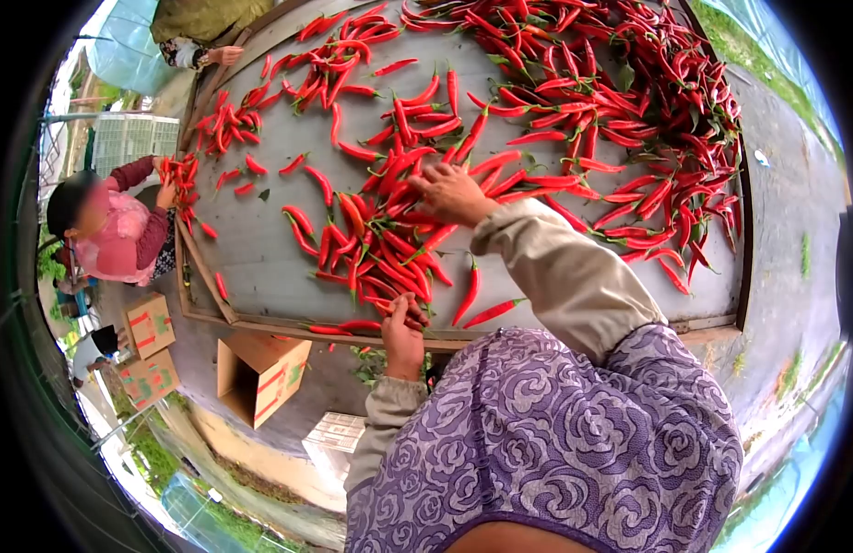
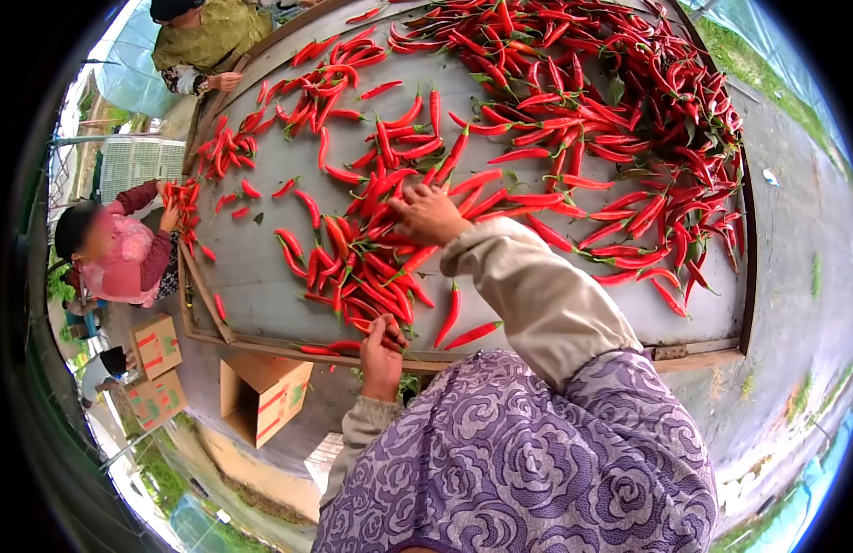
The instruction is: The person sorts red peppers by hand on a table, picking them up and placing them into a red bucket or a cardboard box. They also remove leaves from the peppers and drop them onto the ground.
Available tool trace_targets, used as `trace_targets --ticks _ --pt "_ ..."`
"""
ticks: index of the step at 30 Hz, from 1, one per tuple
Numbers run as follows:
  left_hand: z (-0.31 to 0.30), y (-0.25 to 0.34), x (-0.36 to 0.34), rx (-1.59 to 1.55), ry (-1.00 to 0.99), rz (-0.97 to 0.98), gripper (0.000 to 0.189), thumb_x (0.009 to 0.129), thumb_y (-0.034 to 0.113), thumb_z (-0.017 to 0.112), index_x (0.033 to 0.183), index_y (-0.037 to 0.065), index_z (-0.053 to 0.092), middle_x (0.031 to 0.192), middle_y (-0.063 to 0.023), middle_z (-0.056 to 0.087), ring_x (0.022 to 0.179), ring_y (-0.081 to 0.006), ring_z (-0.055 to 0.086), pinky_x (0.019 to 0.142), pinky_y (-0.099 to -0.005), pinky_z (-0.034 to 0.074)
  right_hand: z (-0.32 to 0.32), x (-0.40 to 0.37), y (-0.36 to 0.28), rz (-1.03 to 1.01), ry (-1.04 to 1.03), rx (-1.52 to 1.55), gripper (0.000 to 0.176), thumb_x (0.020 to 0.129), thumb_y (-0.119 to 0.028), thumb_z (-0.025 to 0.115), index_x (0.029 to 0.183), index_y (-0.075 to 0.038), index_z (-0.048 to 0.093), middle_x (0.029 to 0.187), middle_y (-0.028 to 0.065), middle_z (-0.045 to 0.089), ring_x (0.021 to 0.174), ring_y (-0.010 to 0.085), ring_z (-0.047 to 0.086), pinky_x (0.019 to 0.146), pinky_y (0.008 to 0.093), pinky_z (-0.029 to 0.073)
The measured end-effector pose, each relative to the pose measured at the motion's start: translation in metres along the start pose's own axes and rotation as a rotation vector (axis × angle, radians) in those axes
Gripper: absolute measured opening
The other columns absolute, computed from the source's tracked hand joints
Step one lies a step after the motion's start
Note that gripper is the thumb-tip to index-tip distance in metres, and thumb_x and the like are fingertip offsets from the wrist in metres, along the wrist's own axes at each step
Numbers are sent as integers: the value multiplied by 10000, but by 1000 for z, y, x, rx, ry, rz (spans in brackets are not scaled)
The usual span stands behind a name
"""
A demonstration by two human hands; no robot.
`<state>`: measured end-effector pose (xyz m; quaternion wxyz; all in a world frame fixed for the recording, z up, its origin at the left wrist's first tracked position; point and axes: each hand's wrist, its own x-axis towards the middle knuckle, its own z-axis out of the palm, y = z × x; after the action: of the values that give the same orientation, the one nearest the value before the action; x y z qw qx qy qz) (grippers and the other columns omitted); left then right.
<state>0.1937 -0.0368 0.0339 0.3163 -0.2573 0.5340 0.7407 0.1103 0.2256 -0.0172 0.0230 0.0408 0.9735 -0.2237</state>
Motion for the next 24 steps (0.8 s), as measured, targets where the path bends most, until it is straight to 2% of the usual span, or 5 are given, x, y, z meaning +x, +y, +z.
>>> trace_targets --ticks 7,8,11,17,24 --pt "11 -5 6 70 -17 -74 157 984 183 550 1010 35 597 690 -7 523 579 -125 502 540 -286 441 -9 -26 12 37 -124 166 238 881 -346 584 930 -134 682 741 125 658 678 354 655 607 503 514" --pt "12 -4 8 74 -34 -85 136 980 168 554 997 38 592 676 0 506 569 -120 490 526 -283 432 -1 -15 28 -41 113 111 180 876 -273 575 827 -131 676 629 96 628 582 344 631 507 459 501" --pt "14 -3 10 74 -68 -90 109 974 148 558 982 44 586 648 11 472 544 -109 463 502 -279 412 -6 31 58 -26 283 -7 142 847 -140 562 937 -123 670 909 112 635 871 307 656 699 431 542" --pt "12 -2 0 89 -8 -70 113 964 145 568 982 35 584 634 13 451 522 -107 442 489 -280 396 -8 87 85 -106 -46 -91 270 842 -119 579 1073 -213 682 927 97 669 894 311 665 725 427 542" --pt "9 -10 0 127 5 -48 131 964 150 567 986 23 588 643 7 458 529 -111 452 500 -284 404 0 61 93 38 87 64 115 793 -173 654 877 -98 675 892 118 666 862 336 648 728 421 523"
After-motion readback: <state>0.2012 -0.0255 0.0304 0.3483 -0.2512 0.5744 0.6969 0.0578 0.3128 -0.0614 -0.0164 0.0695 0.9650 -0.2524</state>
